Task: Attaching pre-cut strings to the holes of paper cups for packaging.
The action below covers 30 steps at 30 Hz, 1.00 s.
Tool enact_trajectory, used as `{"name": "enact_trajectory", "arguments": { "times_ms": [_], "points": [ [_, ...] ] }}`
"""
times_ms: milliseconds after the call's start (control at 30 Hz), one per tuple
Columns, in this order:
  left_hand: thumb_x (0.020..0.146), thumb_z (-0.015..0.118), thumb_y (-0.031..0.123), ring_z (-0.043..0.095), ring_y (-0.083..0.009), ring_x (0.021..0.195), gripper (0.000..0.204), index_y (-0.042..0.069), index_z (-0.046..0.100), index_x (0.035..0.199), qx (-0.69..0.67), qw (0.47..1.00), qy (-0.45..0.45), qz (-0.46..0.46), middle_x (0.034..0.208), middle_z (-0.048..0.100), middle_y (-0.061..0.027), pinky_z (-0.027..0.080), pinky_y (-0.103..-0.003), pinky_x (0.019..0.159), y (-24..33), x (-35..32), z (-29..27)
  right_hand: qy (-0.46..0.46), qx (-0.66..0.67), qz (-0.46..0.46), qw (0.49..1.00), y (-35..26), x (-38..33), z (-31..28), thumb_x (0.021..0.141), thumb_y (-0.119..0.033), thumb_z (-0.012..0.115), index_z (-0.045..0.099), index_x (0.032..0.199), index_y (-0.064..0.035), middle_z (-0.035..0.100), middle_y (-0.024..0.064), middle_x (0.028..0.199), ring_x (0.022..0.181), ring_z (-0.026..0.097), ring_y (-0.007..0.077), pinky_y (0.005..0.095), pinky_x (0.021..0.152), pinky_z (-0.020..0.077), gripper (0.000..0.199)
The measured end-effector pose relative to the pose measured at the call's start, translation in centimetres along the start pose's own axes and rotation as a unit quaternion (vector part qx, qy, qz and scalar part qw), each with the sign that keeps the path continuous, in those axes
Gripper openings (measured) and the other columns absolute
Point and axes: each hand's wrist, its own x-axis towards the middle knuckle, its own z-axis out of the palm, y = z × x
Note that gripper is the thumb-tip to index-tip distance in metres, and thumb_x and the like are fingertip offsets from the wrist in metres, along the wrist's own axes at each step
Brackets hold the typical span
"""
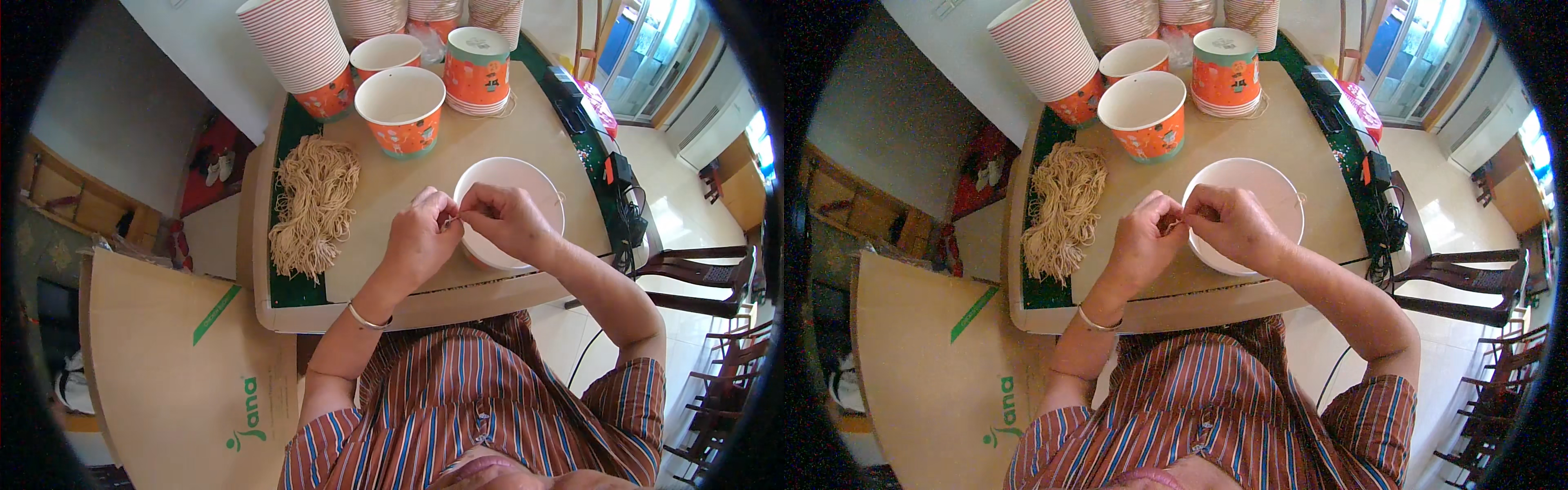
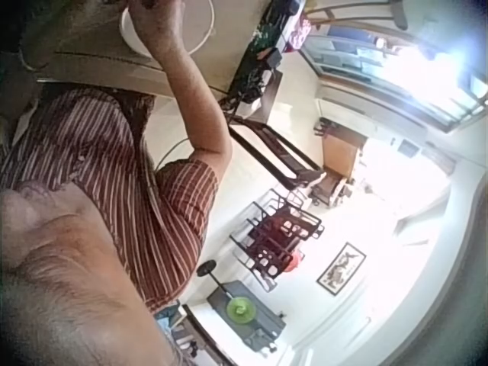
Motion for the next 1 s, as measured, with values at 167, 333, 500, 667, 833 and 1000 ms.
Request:
{"name": "enact_trajectory", "arguments": {
  "times_ms": [167, 333, 500, 667, 833, 1000],
  "points": [
    [0.08, 0.068, 0.007, 0.066, -0.033, 0.076, 0.012, 0.003, 0.063, 0.09, 0.003, 1.0, -0.005, -0.01, 0.088, 0.063, -0.0144, 0.053, -0.042, 0.068, 0.1, 0.2, 0.4, -0.002, 0.006, -0.014, 1.0, 0.0, -0.1, 0.2, 0.087, -0.012, 0.067, 0.066, 0.092, -0.0001, 0.065, 0.0128, 0.073, 0.067, 0.06, 0.0124, 0.0327, 0.064, 0.0507, 0.013],
    [0.079, 0.068, 0.007, 0.065, -0.0326, 0.075, 0.012, 0.003, 0.062, 0.089, 0.042, 0.999, -0.005, 0.001, 0.087, 0.062, -0.0143, 0.053, -0.042, 0.068, 0.0, 0.3, 0.6, 0.003, -0.007, -0.022, 1.0, 0.2, 0.1, 0.2, 0.086, -0.013, 0.067, 0.068, 0.092, -0.0006, 0.064, 0.0115, 0.071, 0.067, 0.059, 0.0114, 0.0319, 0.064, 0.0503, 0.013],
    [0.082, 0.069, 0.008, 0.066, -0.0259, 0.073, 0.012, 0.001, 0.065, 0.091, -0.049, 0.998, -0.009, -0.028, 0.086, 0.062, -0.0119, 0.053, -0.037, 0.068, 0.1, 0.0, 0.3, -0.01, 0.002, 0.002, 1.0, 0.6, 0.5, -0.5, 0.087, -0.014, 0.068, 0.069, 0.092, -0.0008, 0.063, 0.0087, 0.069, 0.066, 0.057, 0.0099, 0.0303, 0.061, 0.0487, 0.014],
    [0.085, 0.069, 0.005, 0.064, -0.0182, 0.073, 0.011, -0.001, 0.064, 0.093, -0.049, 0.999, -0.013, -0.014, 0.083, 0.061, -0.0097, 0.052, -0.032, 0.068, 0.1, 0.0, 0.3, -0.04, -0.026, 0.036, 0.998, 0.5, 0.8, -1.0, 0.09, -0.007, 0.067, 0.067, 0.098, -0.0012, 0.055, -0.0014, 0.071, 0.066, 0.051, 0.0038, 0.0227, 0.059, 0.0422, 0.011],
    [0.085, 0.071, 0.006, 0.065, -0.0185, 0.074, 0.012, -0.001, 0.064, 0.092, -0.033, 0.999, -0.014, 0.001, 0.084, 0.062, -0.0101, 0.052, -0.032, 0.069, -0.2, 0.1, 0.3, -0.066, -0.018, 0.006, 0.998, -0.5, 0.5, -1.8, 0.087, -0.006, 0.068, 0.062, 0.107, -0.0035, 0.043, -0.003, 0.066, 0.062, 0.044, 0.006, 0.0251, 0.056, 0.0375, 0.021],
    [0.085, 0.071, 0.006, 0.063, -0.0192, 0.071, 0.011, 0.0, 0.063, 0.09, -0.023, 1.0, -0.013, 0.006, 0.082, 0.061, -0.0104, 0.051, -0.033, 0.066, -0.2, 0.1, 0.4, -0.068, -0.054, -0.031, 0.996, -1.1, 0.2, -2.0, 0.083, -0.01, 0.071, 0.061, 0.106, -0.0044, 0.045, 0.0032, 0.062, 0.058, 0.047, 0.0135, 0.0325, 0.056, 0.0419, 0.025]
  ]
}}
